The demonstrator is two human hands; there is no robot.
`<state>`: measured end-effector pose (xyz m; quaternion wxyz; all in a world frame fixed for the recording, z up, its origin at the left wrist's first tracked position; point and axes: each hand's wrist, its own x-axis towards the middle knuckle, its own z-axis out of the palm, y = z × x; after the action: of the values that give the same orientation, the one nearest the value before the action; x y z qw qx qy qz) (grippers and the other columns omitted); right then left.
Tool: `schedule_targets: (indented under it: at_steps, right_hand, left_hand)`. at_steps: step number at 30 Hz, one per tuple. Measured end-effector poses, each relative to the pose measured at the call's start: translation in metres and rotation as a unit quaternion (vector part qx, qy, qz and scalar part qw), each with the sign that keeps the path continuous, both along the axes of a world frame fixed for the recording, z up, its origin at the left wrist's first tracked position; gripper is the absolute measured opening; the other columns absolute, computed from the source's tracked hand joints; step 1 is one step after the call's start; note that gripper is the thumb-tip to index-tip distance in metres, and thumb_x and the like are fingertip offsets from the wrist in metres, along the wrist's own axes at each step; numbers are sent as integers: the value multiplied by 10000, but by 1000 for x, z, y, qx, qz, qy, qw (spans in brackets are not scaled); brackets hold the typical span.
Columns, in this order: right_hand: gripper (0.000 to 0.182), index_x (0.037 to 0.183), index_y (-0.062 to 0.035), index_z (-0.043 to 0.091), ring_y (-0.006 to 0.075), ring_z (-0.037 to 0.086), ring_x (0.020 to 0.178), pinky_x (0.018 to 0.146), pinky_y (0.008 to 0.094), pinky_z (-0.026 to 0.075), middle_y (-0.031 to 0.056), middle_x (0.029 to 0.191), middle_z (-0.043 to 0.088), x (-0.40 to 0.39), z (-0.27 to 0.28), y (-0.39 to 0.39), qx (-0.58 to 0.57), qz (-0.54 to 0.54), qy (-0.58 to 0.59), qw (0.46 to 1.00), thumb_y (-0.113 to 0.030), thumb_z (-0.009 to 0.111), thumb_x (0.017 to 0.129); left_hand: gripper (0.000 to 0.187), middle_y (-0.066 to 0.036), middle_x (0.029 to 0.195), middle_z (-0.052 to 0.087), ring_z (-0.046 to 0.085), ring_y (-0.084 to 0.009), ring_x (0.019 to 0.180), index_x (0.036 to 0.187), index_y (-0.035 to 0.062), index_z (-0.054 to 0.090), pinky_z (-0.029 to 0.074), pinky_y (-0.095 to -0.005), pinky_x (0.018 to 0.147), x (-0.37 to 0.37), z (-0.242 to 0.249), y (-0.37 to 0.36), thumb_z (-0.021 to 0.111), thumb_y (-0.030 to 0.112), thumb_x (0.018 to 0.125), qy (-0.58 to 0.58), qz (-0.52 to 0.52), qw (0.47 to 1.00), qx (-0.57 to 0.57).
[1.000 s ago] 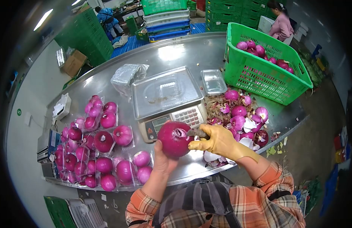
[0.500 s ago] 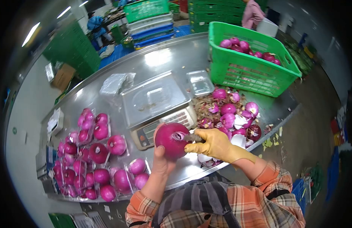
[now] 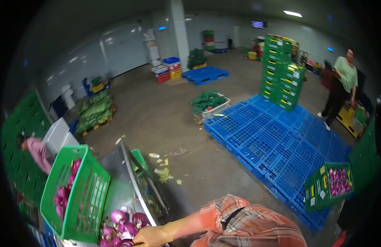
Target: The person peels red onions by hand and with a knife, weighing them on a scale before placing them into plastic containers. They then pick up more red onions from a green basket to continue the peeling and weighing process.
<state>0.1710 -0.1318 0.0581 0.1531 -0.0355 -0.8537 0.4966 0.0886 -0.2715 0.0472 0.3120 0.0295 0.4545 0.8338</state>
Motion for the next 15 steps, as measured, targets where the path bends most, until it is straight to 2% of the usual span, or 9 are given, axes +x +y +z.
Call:
schedule_targets:
  at_steps: [1, 4, 6, 9, 15]
  right_hand:
    - [574, 734, 17, 577, 362, 536, 606, 590, 440, 407, 211, 672, 569, 6, -2, 12, 9, -20, -7, 1000, -525, 495, 905]
    - [564, 769, 15, 601, 343, 534, 600, 593, 423, 411, 210, 668, 568, 28, 1, 38, -19, -80, 17, 997, -524, 504, 902]
    - [577, 775, 18, 606, 358, 543, 607, 597, 420, 420, 216, 661, 566, 37, 6, 53, -29, -108, 20, 993, -535, 498, 899]
    - [593, 771, 18, 607, 382, 556, 630, 605, 431, 424, 229, 672, 573, 31, -7, 70, 42, -145, 5, 989, -548, 485, 898]
    - [606, 757, 17, 604, 395, 566, 650, 610, 440, 432, 234, 689, 579, 25, -10, 88, 26, -141, 25, 989, -561, 480, 893]
  left_hand:
    - [645, -186, 1307, 450, 441, -389, 1185, 1333, 35, 398, 421, -508, 971, -11, -20, 17, 586, 384, 825, 56, 14, 998, 16]
    - [637, -183, 1315, 437, 441, -386, 1183, 1337, 54, 395, 424, -509, 965, -20, -26, 58, 594, 372, 822, 115, -37, 992, 21]
    - [633, -181, 1320, 428, 441, -384, 1182, 1340, 67, 393, 426, -510, 962, -23, -27, 78, 599, 363, 819, 135, -61, 989, 24]
    - [629, -178, 1328, 415, 441, -381, 1180, 1343, 86, 389, 429, -512, 957, -29, -31, 95, 607, 351, 816, 162, -85, 983, 33]
    - [615, -181, 1348, 362, 443, -362, 1172, 1345, 136, 382, 466, -502, 905, -35, -25, 111, 630, 301, 806, 183, -82, 980, -1]
